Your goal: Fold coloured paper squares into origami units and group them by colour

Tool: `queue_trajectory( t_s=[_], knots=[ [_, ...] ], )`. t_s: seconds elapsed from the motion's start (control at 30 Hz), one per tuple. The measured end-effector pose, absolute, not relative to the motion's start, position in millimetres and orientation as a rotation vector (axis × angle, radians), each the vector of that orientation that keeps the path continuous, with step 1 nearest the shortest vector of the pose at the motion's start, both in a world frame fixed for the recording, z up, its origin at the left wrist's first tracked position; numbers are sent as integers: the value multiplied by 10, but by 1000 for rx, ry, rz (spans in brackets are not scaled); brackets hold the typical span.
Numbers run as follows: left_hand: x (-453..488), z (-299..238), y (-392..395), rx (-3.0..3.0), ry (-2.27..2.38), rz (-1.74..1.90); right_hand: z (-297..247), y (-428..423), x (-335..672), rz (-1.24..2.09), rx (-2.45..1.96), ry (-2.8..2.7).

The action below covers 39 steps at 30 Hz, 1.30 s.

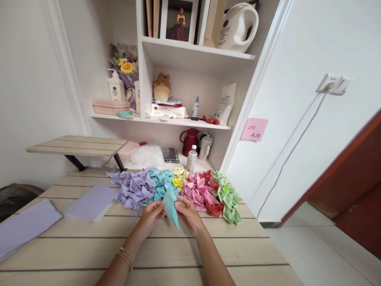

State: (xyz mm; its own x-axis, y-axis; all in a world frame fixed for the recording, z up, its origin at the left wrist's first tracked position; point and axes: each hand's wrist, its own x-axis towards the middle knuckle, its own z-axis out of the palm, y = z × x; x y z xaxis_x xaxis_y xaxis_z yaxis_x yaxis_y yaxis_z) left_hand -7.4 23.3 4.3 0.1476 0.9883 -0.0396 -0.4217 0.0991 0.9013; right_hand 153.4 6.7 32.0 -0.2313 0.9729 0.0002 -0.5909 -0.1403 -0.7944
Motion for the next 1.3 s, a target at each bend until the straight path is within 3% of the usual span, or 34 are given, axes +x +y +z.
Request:
queue_trajectory(
  t_s=[0.33,0.57,0.83,1.03,1.17,1.3],
  knots=[
    [-71,41,232,844,787,1199,300,64,1522,1675,-631,-987],
    [-93,27,272,915,874,1203,273,123,1557,1193,-905,-1199],
    [-88,30,256,944,917,1194,316,103,1582,1129,-884,-1405],
    [-54,168,152,925,875,1134,304,99,1585,741,-987,-1534],
    [-61,212,138,923,884,1135,344,94,1610,813,-926,-1554],
    [-110,216,167,955,929,1138,342,76,1674,1159,-825,-1577]
  ],
)
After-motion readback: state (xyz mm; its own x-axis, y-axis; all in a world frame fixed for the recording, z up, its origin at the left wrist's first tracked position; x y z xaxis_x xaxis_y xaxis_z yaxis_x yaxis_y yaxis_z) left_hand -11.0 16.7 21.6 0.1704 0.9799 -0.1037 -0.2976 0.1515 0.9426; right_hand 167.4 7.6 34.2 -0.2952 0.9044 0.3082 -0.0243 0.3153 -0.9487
